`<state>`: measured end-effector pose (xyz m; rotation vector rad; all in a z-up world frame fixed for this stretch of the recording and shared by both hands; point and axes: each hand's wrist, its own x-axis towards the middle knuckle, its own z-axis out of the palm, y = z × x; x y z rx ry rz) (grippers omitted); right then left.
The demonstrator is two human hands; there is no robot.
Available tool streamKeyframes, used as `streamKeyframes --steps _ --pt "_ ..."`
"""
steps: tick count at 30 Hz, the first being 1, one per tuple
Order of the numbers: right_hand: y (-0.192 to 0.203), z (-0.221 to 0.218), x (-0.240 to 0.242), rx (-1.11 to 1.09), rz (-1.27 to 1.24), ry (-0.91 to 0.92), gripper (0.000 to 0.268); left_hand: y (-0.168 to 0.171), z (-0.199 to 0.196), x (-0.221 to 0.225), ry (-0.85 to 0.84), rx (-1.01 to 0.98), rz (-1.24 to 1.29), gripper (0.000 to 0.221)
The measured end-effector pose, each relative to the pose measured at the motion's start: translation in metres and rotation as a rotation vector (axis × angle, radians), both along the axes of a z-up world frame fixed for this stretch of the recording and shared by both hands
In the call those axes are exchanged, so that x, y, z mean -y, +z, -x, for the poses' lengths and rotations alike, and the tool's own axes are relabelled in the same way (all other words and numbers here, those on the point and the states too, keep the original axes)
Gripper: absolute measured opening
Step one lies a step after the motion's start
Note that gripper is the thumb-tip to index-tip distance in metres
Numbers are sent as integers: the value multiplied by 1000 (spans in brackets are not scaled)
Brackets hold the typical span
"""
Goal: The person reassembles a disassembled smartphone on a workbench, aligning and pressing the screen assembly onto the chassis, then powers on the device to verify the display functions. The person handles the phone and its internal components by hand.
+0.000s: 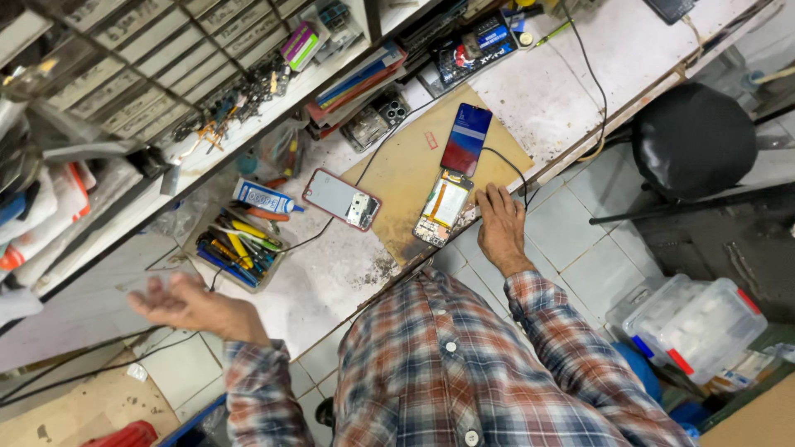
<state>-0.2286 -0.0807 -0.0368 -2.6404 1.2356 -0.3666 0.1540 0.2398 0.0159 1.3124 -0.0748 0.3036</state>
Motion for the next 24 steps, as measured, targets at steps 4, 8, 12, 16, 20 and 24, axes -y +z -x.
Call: streamKeyframes --steps 4,8,12,16,20,24 --pt "2 4 6 17 -38 25 71 -27 -34 -101 416 -2 -87 90" --pt "3 12 8 103 -134 46 72 -43 -24 -160 625 -316 51 98" --pt "11 25 -5 153 -206 64 73 -38 3 -153 617 -280 -49 91" --pt "19 41 -29 190 -191 129 66 -27 57 -91 206 -315 18 65" --pt "21 59 -51 189 -280 171 58 -22 154 17 -466 -367 -30 36" --pt "14 78 -67 114 -372 188 49 -16 283 94 -1228 -249 -324 39"
